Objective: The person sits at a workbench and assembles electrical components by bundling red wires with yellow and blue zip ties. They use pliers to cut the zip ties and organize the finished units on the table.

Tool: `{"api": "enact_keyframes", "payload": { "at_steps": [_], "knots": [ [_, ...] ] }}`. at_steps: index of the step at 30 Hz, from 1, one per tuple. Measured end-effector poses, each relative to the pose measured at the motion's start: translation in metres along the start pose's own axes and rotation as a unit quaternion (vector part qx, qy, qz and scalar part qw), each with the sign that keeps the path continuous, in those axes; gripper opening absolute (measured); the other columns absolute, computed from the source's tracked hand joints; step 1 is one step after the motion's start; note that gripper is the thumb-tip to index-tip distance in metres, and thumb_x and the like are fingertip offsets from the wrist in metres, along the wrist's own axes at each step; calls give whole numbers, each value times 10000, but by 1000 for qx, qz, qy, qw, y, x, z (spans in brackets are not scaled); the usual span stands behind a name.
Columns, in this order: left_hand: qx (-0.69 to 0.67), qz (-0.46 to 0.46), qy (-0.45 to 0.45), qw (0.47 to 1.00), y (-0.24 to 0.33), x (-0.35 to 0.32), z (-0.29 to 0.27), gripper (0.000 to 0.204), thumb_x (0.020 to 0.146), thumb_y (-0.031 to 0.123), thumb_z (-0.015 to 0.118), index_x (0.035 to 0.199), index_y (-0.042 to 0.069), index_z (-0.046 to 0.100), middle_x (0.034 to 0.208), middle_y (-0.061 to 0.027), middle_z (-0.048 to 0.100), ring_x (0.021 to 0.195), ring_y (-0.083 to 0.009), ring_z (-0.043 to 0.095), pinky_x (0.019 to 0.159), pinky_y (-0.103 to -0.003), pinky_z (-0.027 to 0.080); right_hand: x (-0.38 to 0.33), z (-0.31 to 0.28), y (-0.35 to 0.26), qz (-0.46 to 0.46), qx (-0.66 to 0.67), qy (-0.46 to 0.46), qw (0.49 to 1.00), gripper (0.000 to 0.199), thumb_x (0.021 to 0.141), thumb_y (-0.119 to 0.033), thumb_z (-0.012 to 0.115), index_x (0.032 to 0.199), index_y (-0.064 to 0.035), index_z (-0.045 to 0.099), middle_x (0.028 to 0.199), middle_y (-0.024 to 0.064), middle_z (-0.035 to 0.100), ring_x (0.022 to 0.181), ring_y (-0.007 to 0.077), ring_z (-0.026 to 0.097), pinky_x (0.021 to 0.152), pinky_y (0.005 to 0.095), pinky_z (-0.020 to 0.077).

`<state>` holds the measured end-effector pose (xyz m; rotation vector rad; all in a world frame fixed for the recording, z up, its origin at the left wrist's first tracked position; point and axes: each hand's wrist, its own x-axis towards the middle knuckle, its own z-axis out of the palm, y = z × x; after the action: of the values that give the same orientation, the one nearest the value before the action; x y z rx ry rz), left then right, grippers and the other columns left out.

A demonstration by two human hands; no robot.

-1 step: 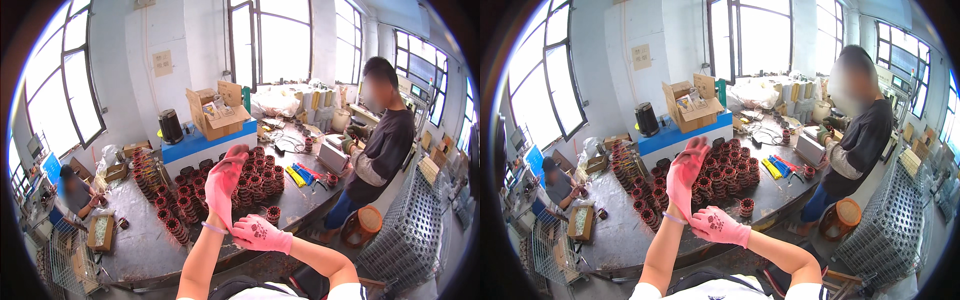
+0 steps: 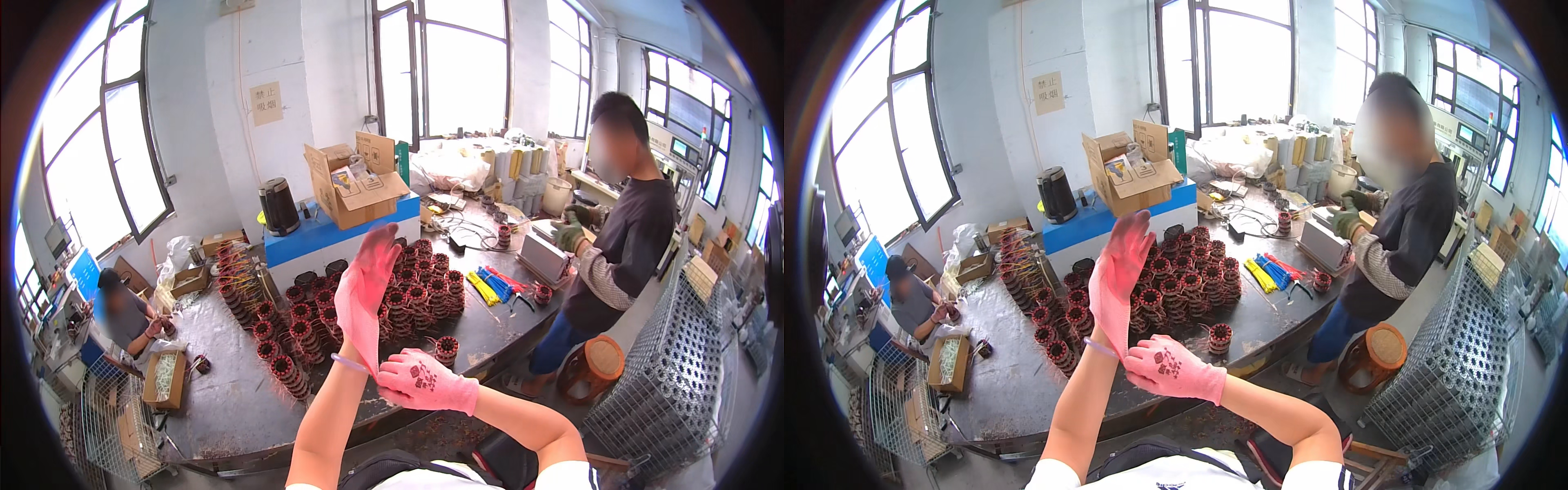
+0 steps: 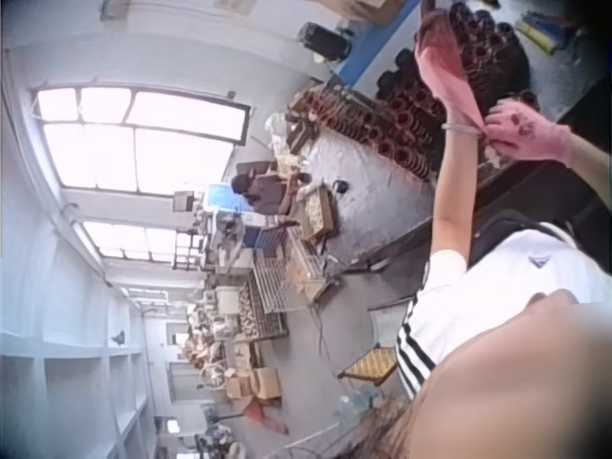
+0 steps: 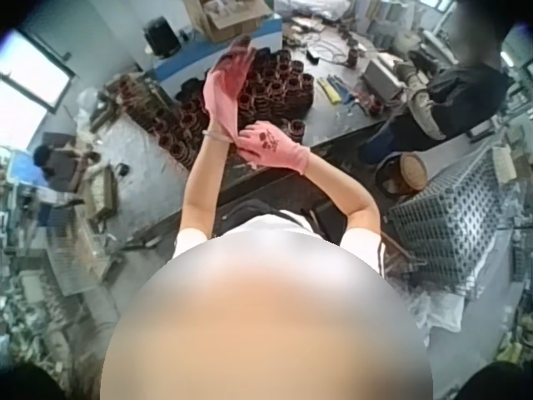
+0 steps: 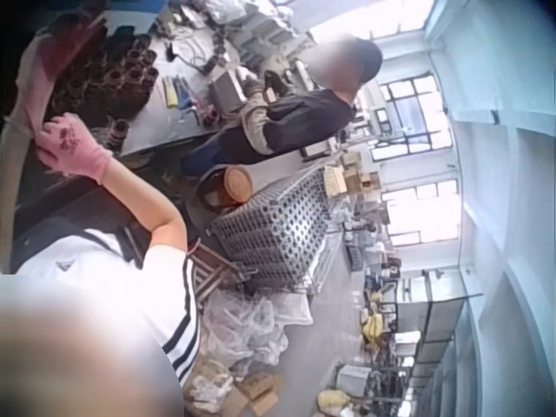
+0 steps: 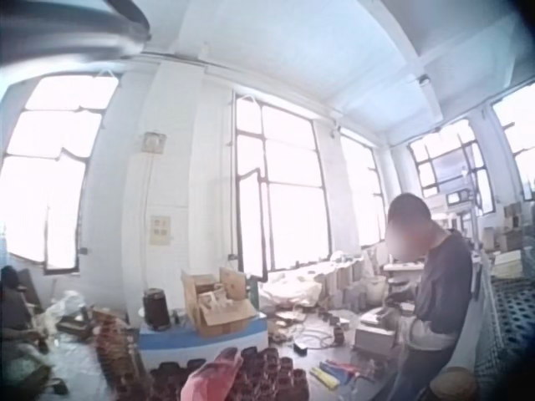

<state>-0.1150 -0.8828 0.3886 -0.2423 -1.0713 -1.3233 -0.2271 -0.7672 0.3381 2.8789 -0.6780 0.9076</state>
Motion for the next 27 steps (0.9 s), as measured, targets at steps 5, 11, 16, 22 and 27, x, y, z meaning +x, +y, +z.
{"api": "enact_keyframes", "payload": {
  "at_steps": [5,11,16,22,27],
  "knots": [
    [117,-145,-108,977,3,4,0,821,995,670,229,1473,18,375,1360,-188,549,1255,-319,534,1158,-438,316,3,-9,-7,-28,9,10,1000,145,873,-211,648,893,-82,584,834,58,570,816,235,590,726,388,476],
    [17,-220,22,975,-28,12,-5,559,1026,394,487,1445,31,414,1265,-189,621,1262,-315,541,1135,-472,366,-3,6,5,-13,-52,6,999,147,868,-210,651,900,-82,586,840,51,581,824,227,602,720,388,480],
    [111,-48,-62,991,-4,39,-1,467,1020,277,482,1404,12,475,1264,-170,632,1235,-267,558,1131,-406,357,8,-20,-5,-26,6,21,999,159,881,-222,642,880,-84,563,901,63,593,867,237,600,739,404,474],
    [282,-58,-59,956,-12,34,45,481,1057,355,392,1221,-42,610,1193,-154,660,1101,-262,624,1063,-371,397,3,-16,-5,-28,-32,8,999,152,876,-224,651,879,-90,579,887,58,587,849,237,590,736,387,473],
    [-179,-156,-112,965,34,-9,144,775,1028,606,240,1284,-36,588,1262,-222,631,1243,-291,572,1081,-498,376,-18,-24,10,47,-82,107,990,136,917,-255,612,962,-127,623,955,9,618,927,195,617,776,377,484]
  ]
}}
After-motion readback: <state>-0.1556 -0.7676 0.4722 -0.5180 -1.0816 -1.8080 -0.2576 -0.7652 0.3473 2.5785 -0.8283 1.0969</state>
